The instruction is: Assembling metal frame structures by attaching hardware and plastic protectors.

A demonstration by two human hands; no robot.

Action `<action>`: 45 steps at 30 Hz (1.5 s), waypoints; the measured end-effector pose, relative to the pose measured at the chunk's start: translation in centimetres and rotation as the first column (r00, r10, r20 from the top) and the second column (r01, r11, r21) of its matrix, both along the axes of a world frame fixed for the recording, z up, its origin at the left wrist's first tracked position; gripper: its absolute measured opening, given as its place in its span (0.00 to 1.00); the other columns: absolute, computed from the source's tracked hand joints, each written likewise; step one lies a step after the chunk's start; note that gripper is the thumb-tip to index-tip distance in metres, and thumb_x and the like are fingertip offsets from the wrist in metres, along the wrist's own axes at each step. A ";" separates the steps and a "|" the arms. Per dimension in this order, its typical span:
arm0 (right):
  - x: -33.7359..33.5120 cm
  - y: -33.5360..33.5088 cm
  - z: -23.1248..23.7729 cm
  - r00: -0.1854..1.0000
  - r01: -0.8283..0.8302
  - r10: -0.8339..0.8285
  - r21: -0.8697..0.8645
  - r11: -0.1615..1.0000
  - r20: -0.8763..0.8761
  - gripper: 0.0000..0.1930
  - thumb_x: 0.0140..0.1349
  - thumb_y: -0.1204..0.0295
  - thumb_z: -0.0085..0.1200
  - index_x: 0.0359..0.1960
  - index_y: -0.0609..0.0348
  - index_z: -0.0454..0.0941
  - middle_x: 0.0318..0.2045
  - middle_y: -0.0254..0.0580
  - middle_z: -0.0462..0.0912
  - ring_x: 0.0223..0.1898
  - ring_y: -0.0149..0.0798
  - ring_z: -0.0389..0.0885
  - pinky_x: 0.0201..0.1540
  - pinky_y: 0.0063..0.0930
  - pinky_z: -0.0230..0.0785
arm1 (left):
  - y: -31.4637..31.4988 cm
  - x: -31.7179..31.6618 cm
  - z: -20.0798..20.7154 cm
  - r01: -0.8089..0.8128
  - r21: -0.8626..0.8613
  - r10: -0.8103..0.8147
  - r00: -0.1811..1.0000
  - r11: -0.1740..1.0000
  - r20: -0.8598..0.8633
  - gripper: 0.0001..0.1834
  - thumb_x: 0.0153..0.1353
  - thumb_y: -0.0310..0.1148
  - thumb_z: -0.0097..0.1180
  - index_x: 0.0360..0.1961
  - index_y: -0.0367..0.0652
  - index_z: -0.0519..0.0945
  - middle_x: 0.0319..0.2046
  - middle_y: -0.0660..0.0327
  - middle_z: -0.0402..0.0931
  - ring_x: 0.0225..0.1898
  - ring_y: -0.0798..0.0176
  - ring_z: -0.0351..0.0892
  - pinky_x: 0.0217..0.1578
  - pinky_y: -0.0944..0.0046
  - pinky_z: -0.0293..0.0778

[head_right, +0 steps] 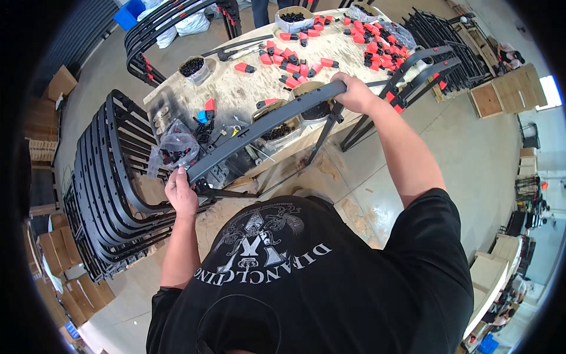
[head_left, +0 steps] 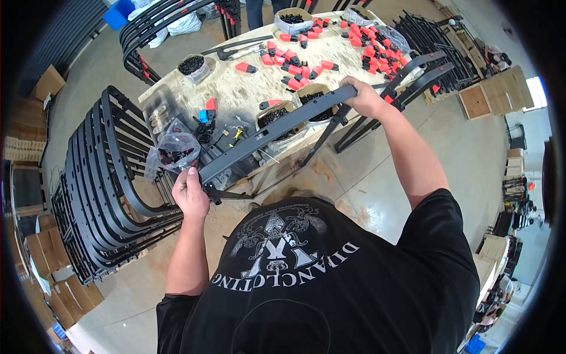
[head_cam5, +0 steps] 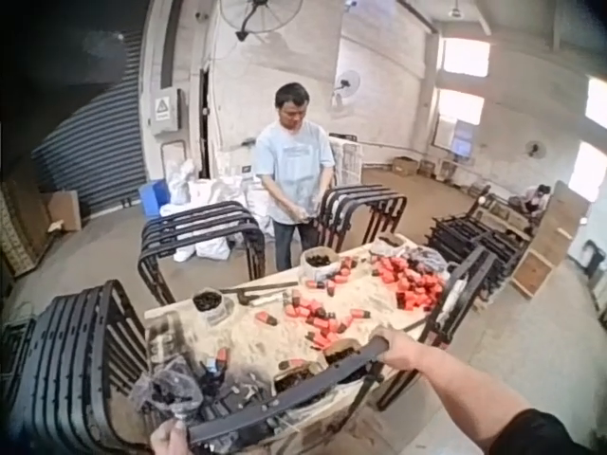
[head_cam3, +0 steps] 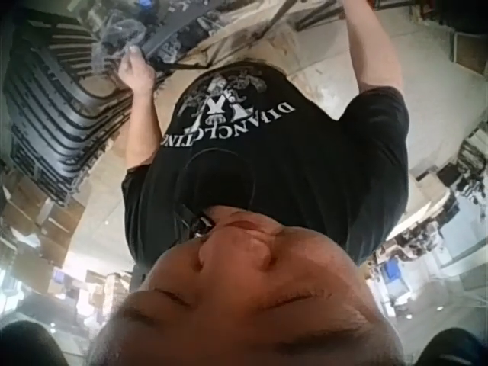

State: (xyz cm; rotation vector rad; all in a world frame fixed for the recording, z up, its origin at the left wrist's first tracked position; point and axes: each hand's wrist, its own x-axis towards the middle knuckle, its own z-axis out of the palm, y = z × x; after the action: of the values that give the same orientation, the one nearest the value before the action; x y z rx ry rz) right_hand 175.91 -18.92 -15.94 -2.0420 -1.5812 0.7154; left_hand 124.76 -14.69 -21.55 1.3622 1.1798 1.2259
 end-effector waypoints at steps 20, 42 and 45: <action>4.1 10.6 -18.6 0.561 -0.793 0.757 -0.048 0.608 0.335 0.18 0.64 0.60 0.52 0.49 0.57 0.82 0.50 0.56 0.80 0.58 0.56 0.77 0.60 0.48 0.70 | -15.0 3.8 -6.8 -0.827 -0.059 0.705 0.513 0.560 -0.489 0.19 0.70 0.44 0.57 0.39 0.35 0.81 0.31 0.64 0.78 0.33 0.68 0.72 0.36 0.64 0.71; 7.9 13.2 -16.0 0.545 -0.468 -0.183 -0.477 0.744 -0.819 0.15 0.66 0.56 0.49 0.23 0.48 0.69 0.16 0.30 0.67 0.19 0.32 0.66 0.24 0.34 0.58 | -40.0 11.4 -18.1 -0.781 -0.539 0.393 0.625 0.317 -0.675 0.20 0.66 0.41 0.59 0.45 0.31 0.82 0.31 0.58 0.84 0.31 0.60 0.82 0.34 0.63 0.77; 7.8 10.5 -11.3 0.377 -0.497 -0.298 -0.464 0.734 -0.877 0.16 0.68 0.54 0.47 0.24 0.42 0.62 0.16 0.23 0.59 0.18 0.28 0.57 0.23 0.27 0.46 | -38.0 12.2 -17.8 -0.746 -0.577 0.393 0.666 0.334 -0.634 0.19 0.66 0.41 0.59 0.44 0.32 0.82 0.29 0.59 0.83 0.29 0.61 0.81 0.32 0.64 0.76</action>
State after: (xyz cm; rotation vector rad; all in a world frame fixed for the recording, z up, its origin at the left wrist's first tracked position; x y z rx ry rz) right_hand 183.73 -8.37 -27.28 -1.2680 -0.7216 2.3034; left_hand 136.97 -52.66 -39.34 0.4037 2.3242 0.6146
